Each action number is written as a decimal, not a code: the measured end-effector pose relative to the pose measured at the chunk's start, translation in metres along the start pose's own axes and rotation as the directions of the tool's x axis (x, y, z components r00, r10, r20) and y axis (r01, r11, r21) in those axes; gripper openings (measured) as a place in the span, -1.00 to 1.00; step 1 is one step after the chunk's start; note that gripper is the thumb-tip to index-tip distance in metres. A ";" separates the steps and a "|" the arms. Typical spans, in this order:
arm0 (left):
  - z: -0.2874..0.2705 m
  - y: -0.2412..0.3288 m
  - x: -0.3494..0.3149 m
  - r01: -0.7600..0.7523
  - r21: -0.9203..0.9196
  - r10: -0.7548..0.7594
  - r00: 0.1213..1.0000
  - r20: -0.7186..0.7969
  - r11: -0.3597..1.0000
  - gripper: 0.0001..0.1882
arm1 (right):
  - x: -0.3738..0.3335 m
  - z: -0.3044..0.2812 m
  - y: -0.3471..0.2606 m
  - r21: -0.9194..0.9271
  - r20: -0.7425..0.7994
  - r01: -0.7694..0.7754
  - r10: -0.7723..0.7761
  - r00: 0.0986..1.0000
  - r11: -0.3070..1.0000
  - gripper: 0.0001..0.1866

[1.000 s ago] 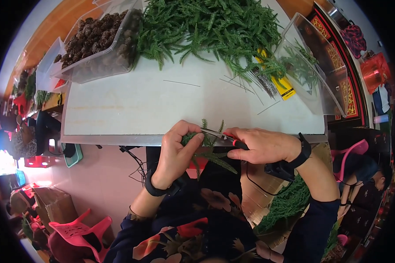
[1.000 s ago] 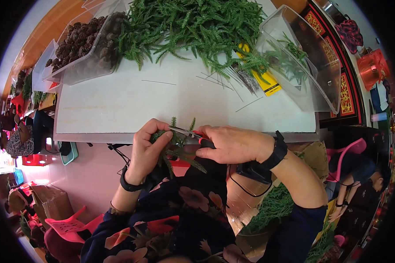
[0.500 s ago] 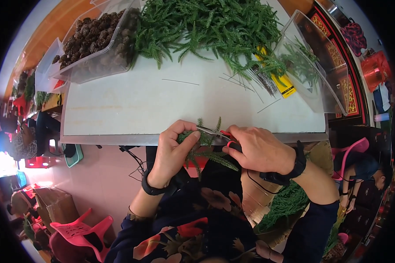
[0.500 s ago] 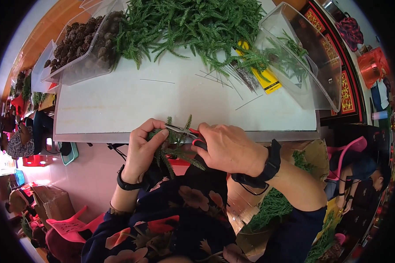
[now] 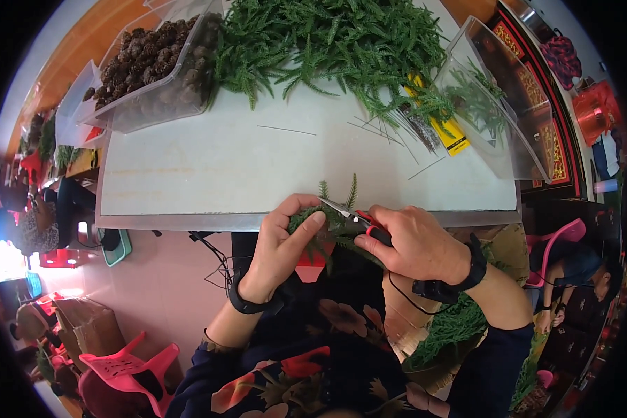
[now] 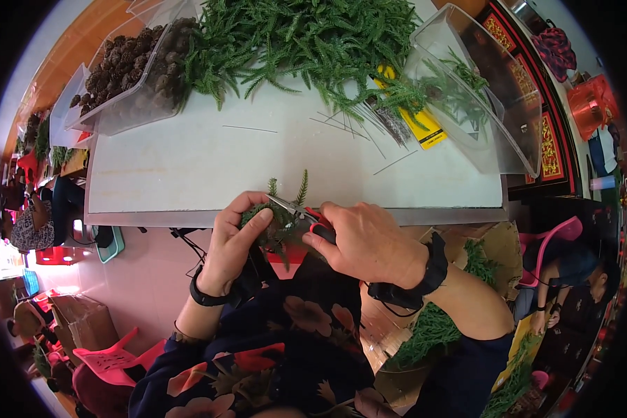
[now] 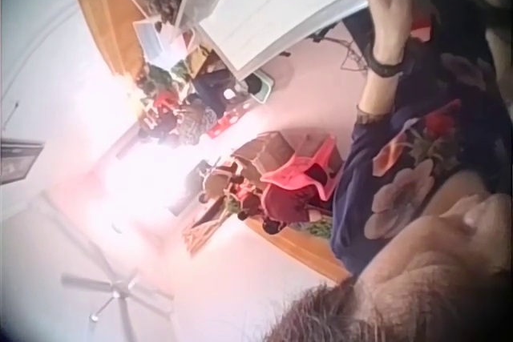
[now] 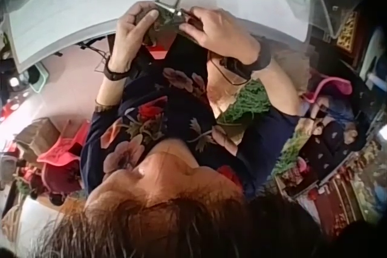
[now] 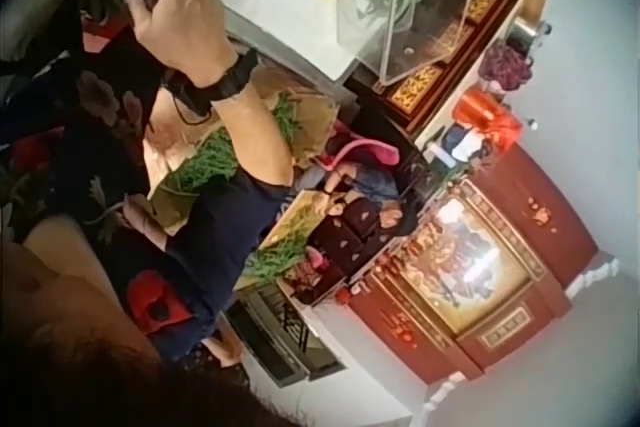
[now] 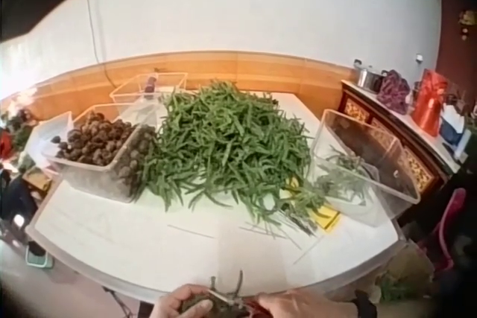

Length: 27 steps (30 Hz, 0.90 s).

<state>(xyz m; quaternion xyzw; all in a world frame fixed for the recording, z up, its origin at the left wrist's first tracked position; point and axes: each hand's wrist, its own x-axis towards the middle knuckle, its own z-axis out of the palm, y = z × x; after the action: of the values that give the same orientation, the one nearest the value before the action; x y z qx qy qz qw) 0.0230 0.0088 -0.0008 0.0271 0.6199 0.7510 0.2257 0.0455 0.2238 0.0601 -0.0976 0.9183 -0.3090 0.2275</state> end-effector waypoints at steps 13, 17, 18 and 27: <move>-0.015 -0.003 0.004 0.286 -0.411 -0.163 0.937 0.309 0.865 -0.81 | 0.009 0.004 0.028 -0.177 -0.147 0.291 -0.317 0.937 0.940 -0.61; -0.011 0.002 0.003 0.298 -0.416 -0.194 0.942 0.274 0.859 -0.82 | 0.009 0.001 0.020 -0.213 -0.068 0.212 -0.231 0.971 0.954 -0.61; -0.010 0.002 0.003 0.288 -0.420 -0.185 0.945 0.268 0.861 -0.82 | 0.008 0.002 0.018 -0.203 -0.070 0.196 -0.214 0.974 0.959 -0.62; -0.009 0.012 0.003 0.118 -0.064 -0.106 0.980 0.171 0.991 -0.82 | 0.010 0.001 0.029 0.145 -0.055 0.236 -0.231 0.971 0.961 -0.58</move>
<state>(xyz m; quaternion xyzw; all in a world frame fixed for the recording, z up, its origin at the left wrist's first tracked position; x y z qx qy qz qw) 0.0134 0.0001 0.0078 0.0468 0.5713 0.7544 0.3199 0.0361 0.2431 0.0381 -0.1819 0.8785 -0.4039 0.1788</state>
